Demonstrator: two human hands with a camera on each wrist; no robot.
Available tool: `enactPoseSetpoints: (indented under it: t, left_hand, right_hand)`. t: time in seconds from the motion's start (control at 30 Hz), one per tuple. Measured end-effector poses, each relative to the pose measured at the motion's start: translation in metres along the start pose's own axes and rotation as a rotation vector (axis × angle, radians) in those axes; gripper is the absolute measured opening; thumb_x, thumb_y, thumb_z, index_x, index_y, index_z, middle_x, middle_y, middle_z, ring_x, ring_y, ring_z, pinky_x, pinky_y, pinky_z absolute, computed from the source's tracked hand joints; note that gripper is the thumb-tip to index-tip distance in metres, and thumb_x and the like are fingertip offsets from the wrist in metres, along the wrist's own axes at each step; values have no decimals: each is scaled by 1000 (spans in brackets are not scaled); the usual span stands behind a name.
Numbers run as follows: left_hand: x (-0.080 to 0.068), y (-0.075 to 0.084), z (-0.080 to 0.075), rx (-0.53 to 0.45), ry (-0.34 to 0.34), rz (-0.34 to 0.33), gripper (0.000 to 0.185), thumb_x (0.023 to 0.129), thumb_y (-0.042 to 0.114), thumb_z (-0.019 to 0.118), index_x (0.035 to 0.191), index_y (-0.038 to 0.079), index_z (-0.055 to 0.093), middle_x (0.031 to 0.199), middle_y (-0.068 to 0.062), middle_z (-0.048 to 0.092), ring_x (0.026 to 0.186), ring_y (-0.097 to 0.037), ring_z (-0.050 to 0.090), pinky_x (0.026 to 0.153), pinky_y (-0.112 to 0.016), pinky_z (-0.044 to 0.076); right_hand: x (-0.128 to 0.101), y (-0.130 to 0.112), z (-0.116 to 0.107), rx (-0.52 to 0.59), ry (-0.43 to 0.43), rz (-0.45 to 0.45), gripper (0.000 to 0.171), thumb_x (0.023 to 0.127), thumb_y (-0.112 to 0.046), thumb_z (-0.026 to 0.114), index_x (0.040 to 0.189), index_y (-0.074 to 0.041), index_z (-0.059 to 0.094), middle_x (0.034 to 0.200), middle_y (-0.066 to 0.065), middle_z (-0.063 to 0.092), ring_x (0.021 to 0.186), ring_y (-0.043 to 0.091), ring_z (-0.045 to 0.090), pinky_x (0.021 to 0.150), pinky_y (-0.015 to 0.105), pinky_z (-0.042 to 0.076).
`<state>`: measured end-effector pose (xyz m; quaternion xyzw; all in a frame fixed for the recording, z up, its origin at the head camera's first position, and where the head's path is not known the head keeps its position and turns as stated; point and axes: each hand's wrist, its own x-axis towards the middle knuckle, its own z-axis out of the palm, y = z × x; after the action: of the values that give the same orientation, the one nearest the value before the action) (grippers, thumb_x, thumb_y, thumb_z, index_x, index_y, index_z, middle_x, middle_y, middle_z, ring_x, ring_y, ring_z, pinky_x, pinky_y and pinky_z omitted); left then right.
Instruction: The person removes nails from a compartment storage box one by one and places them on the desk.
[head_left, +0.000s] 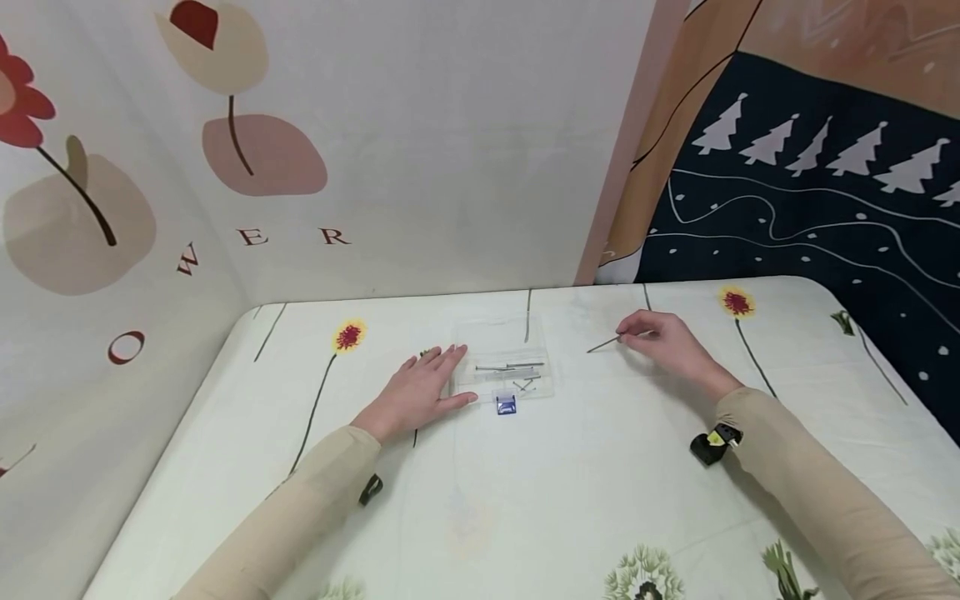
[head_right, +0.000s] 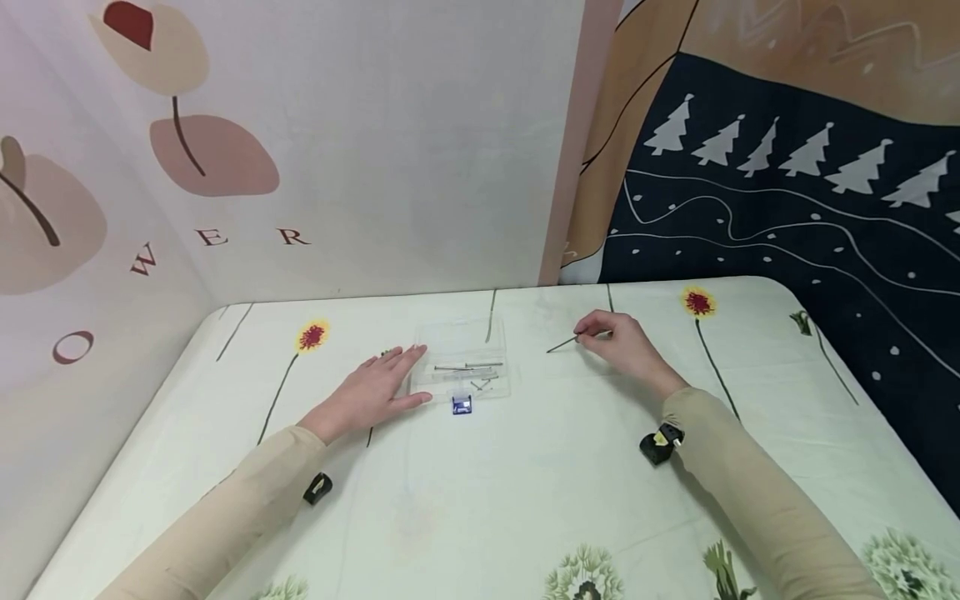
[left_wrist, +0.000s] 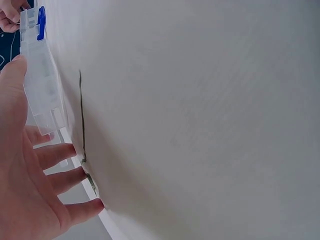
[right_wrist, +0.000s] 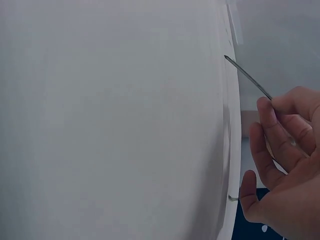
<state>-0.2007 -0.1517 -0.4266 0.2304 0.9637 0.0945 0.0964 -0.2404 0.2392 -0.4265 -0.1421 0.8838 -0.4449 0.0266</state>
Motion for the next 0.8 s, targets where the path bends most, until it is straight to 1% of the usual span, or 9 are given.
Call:
enactPoseSetpoints:
  t: [0.2, 0.33, 0.43, 0.53, 0.67, 0.8]
  left_hand:
    - [-2, 0, 0, -10, 1, 2, 84, 92, 61, 51, 154, 10, 24, 154, -13, 31, 141, -35, 25, 110, -58, 20]
    - [-2, 0, 0, -9, 2, 4, 85, 92, 62, 50, 154, 10, 23, 154, -13, 30, 141, -35, 25, 110, -58, 20]
    - [-1, 0, 0, -11, -2, 2, 85, 92, 62, 50, 155, 11, 22, 155, -13, 30, 142, -34, 24, 110, -58, 19]
    - [-1, 0, 0, -16, -6, -2, 85, 92, 62, 50, 155, 12, 22, 155, -12, 30, 142, -34, 23, 110, -58, 18]
    - [-1, 1, 0, -15, -8, -5, 85, 92, 62, 50, 155, 12, 21, 155, -12, 30, 142, -34, 23, 110, -58, 18]
    - [0, 1, 0, -7, -7, -6, 85, 92, 62, 49, 155, 12, 21, 155, -13, 30, 142, -34, 23, 110, -58, 18]
  right_hand:
    - [0, 6, -4, -27, -17, -15, 14, 93, -2, 59, 105, 4, 66, 101, 16, 67, 97, 29, 60, 88, 45, 45]
    - [-1, 4, -6, -44, -11, -32, 14, 93, -3, 60, 104, 3, 67, 101, 16, 68, 97, 30, 60, 91, 50, 43]
    - [-2, 3, -8, -50, 3, -34, 14, 94, -4, 61, 104, 3, 68, 102, 17, 67, 100, 32, 59, 95, 55, 38]
    - [-3, 3, -10, -54, 12, -35, 15, 94, -5, 61, 105, 3, 68, 104, 18, 67, 103, 33, 57, 98, 57, 35]
    - [-5, 1, -11, -53, 15, -36, 16, 94, -6, 62, 105, 3, 69, 105, 19, 67, 105, 34, 57, 98, 57, 34]
    - [-5, 1, -13, -41, 18, -27, 16, 94, -6, 61, 105, 3, 69, 109, 19, 66, 110, 34, 54, 100, 57, 32]
